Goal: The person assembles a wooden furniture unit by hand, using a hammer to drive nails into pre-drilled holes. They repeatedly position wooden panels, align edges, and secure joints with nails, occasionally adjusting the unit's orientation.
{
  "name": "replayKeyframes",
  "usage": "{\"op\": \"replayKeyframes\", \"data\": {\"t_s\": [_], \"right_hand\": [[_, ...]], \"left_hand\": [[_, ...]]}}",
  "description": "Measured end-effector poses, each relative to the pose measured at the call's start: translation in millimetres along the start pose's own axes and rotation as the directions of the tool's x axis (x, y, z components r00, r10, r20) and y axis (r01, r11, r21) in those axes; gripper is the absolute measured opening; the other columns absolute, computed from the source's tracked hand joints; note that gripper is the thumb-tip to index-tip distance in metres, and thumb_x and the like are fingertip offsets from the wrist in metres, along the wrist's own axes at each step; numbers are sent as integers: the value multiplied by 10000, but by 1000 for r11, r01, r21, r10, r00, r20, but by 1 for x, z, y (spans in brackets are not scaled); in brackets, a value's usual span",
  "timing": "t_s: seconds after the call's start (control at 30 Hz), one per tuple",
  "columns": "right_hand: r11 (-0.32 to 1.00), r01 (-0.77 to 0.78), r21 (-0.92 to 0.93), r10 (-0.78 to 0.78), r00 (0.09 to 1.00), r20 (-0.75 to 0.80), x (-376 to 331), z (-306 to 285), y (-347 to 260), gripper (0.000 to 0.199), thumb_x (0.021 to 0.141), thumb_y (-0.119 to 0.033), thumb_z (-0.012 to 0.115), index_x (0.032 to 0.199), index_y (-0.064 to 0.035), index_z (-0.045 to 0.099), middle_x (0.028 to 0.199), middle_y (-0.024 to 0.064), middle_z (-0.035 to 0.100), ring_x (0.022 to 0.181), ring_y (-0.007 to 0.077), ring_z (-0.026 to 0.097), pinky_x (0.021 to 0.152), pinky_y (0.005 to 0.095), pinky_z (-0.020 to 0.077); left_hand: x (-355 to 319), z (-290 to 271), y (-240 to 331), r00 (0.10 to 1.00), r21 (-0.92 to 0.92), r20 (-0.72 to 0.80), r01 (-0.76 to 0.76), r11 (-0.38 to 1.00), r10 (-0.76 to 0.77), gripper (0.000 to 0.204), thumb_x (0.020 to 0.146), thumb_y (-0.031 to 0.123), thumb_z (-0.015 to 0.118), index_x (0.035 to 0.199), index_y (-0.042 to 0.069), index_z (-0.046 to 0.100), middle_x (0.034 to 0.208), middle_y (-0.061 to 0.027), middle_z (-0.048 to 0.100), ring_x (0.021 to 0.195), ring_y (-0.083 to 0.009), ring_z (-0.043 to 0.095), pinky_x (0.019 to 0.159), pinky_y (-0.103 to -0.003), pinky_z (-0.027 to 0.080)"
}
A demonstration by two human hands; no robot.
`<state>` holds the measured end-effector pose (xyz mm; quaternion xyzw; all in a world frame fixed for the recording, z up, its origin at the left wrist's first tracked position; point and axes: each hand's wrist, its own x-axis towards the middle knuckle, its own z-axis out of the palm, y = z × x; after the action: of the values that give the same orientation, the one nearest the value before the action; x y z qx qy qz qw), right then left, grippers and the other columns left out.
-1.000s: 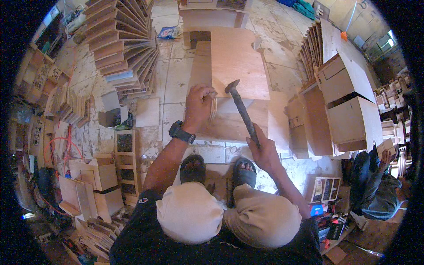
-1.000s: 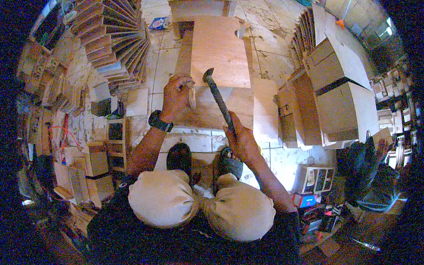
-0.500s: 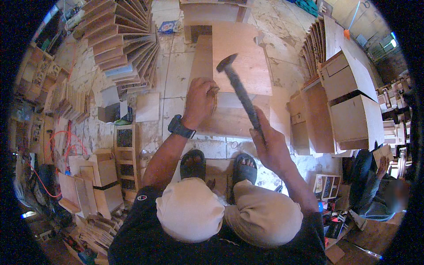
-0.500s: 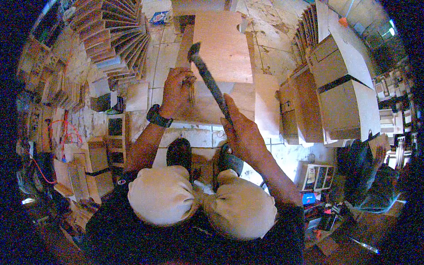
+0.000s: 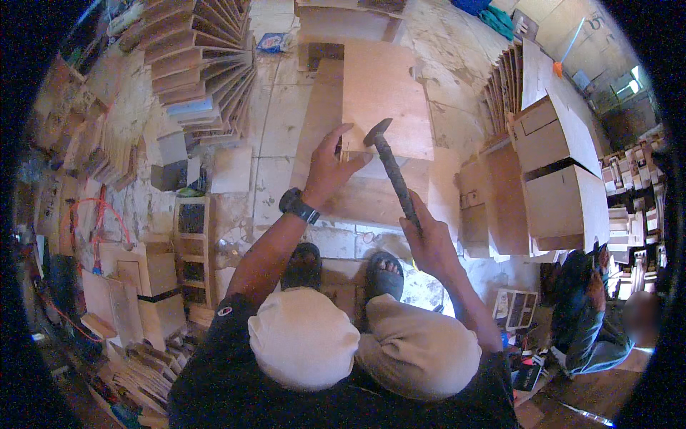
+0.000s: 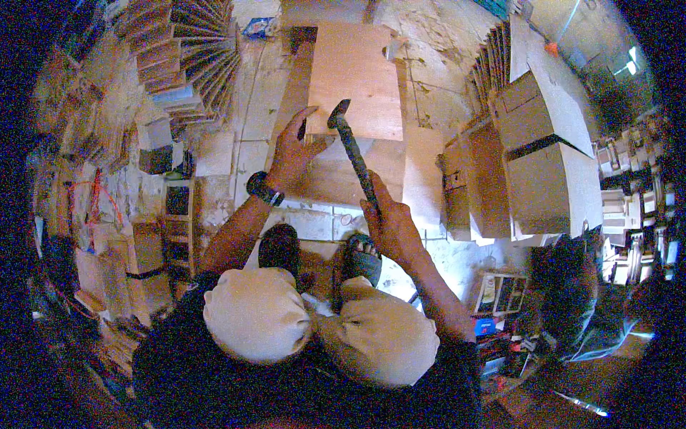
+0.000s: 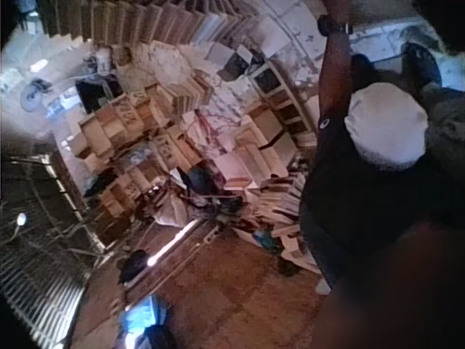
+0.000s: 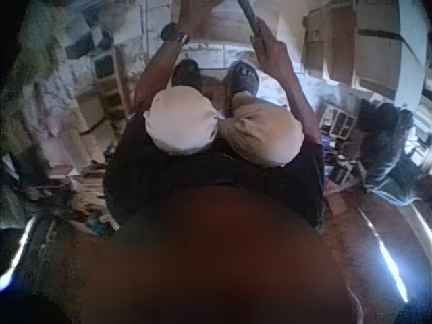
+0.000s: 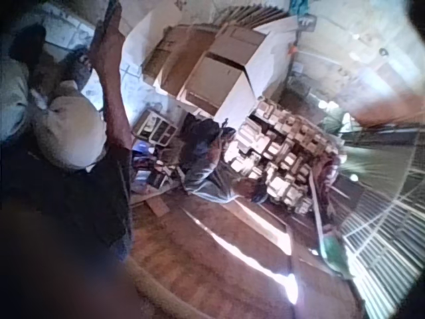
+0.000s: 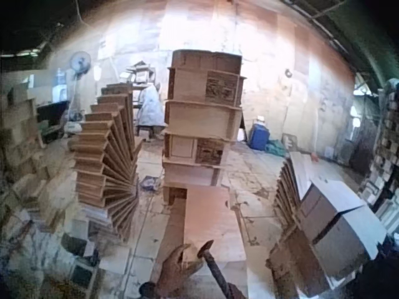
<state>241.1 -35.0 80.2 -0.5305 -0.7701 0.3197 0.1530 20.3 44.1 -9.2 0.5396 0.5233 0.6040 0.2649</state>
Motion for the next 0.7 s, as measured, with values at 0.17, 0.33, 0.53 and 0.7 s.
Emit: {"op": "replayKeyframes", "data": {"t_s": [0.17,0.33,0.53,0.7], "right_hand": [[999,-6,40,5,1000,6,2,-8,-2,544,932,-205,541,1423,-100,333,716,268,610,673,456,621,598,505,476],[998,23,-64,-21,999,32,8,-33,-20,552,935,-191,539,1434,-100,323,723,257,608,654,417,632,581,468,476],[995,97,-28,-98,993,-64,12,-32,-33,538,947,-219,520,1434,-109,319,756,272,612,655,442,620,614,507,481],[975,130,-182,-115,989,94,13,-45,-27,517,949,-235,520,1415,-95,344,649,236,589,597,419,608,582,505,474]], "left_hand": [[7,5,-2,999,50,8,38,998,-38,517,721,163,795,1180,49,586,1104,-121,634,1012,-206,609,864,-313,490],[6,1,-1,999,27,27,44,999,-45,505,722,167,798,1169,49,593,1134,-132,627,1045,-218,598,889,-318,480],[7,0,-6,997,1,48,62,998,-62,509,722,175,802,1170,54,593,1126,-138,622,1026,-235,599,875,-337,481],[7,1,-4,996,21,71,45,999,-46,520,710,164,806,1168,54,586,1089,-133,619,984,-234,602,847,-336,483]]}}
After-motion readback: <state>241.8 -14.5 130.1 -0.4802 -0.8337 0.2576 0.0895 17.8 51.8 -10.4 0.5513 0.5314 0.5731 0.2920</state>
